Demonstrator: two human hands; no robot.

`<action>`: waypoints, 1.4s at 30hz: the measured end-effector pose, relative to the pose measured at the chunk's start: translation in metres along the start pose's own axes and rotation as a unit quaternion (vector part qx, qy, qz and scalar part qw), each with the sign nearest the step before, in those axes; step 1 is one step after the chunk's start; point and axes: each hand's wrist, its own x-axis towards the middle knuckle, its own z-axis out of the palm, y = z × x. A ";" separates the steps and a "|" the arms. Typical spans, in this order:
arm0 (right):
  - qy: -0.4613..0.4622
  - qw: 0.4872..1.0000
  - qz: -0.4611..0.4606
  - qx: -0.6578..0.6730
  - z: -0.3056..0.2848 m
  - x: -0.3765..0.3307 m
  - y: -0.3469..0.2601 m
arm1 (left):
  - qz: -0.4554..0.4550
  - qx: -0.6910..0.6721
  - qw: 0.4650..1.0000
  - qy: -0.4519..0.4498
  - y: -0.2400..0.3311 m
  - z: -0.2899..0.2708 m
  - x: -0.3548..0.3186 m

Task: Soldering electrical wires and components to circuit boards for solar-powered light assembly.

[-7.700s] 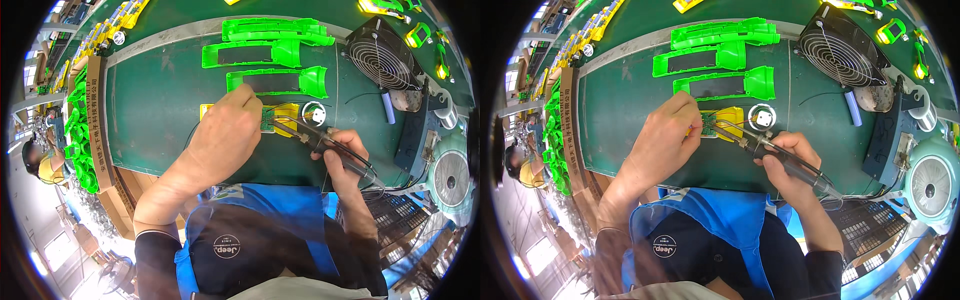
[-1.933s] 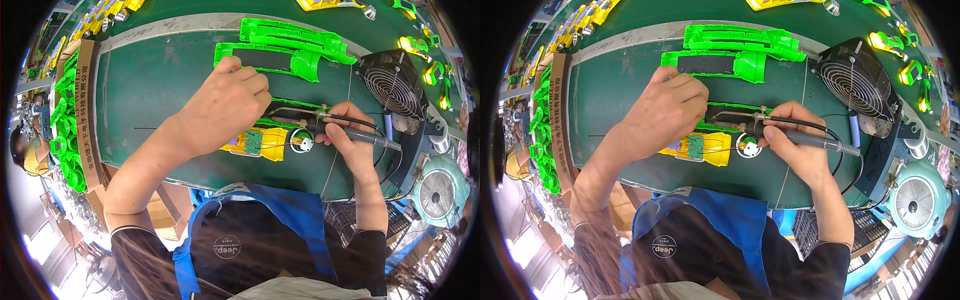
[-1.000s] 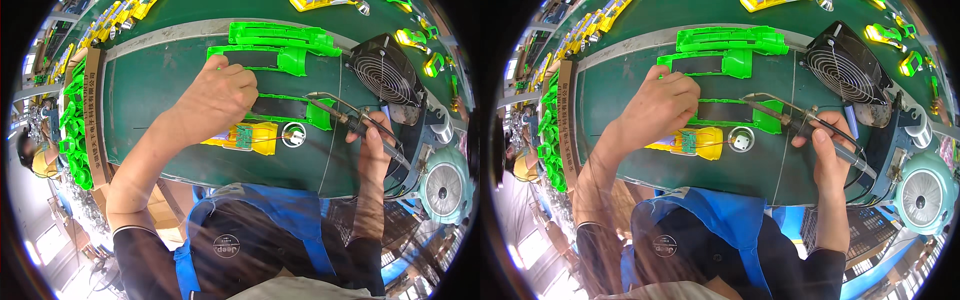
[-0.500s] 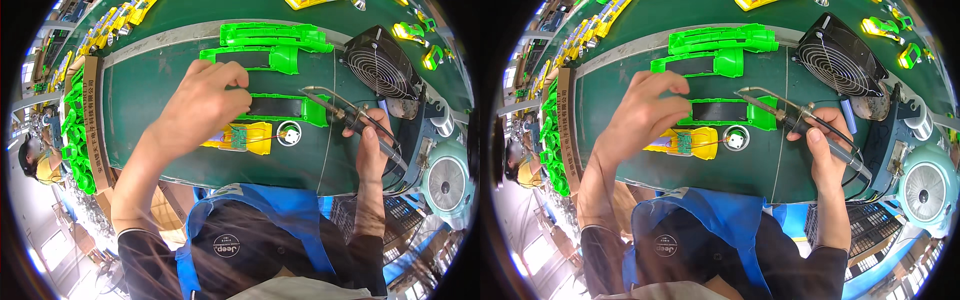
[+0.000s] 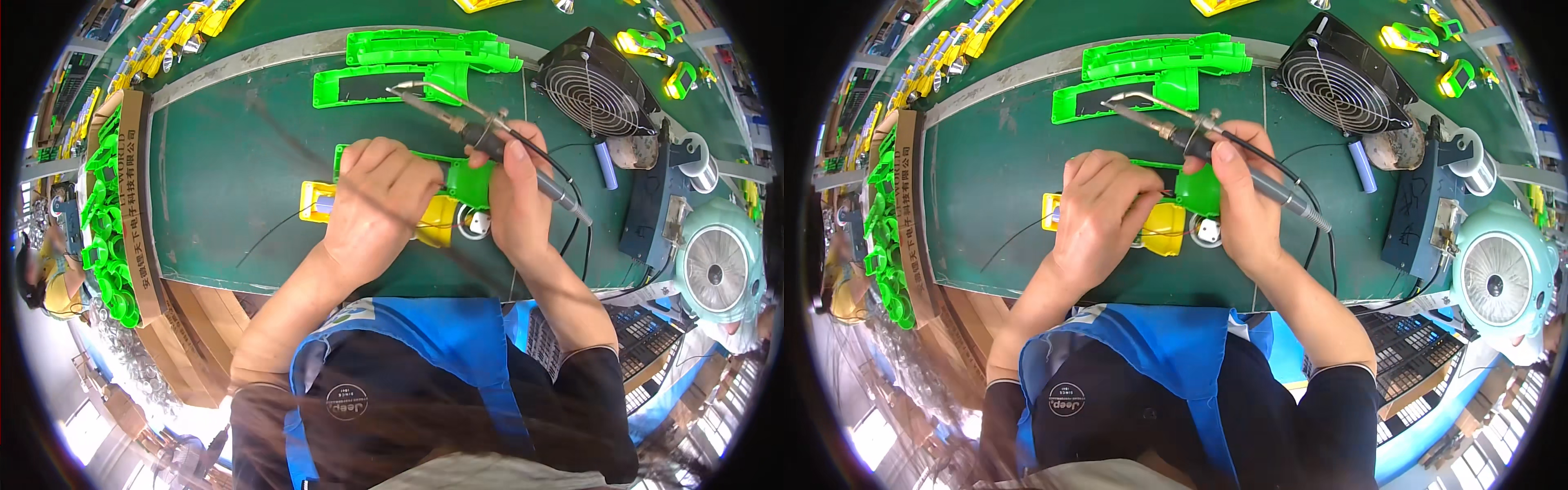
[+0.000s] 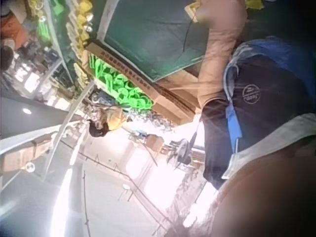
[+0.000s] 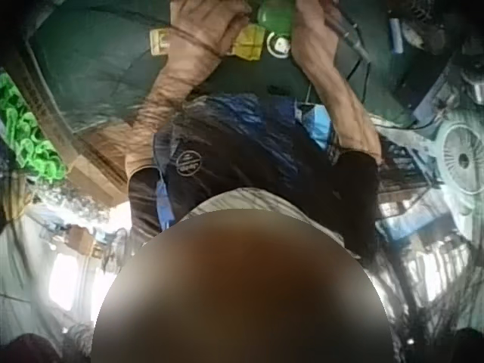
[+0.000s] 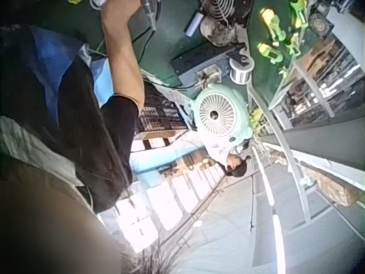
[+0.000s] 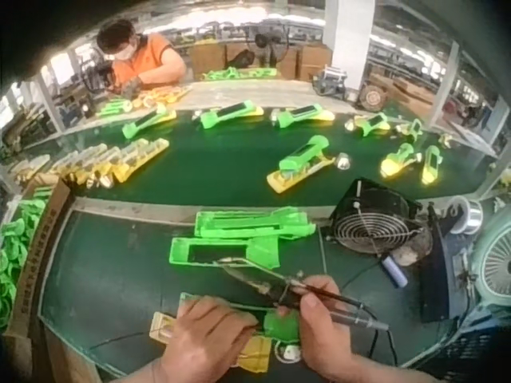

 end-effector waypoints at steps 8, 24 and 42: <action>-0.067 0.992 0.097 0.035 -0.064 0.004 -0.038 | -0.022 0.063 0.996 -0.063 0.005 0.000 0.004; -0.153 0.956 0.193 -0.161 -0.066 0.021 -0.062 | -0.049 0.090 0.983 -0.152 0.005 -0.004 0.019; -0.117 0.967 0.138 -0.181 -0.079 0.007 -0.070 | -0.040 0.170 0.967 -0.184 0.012 -0.002 0.029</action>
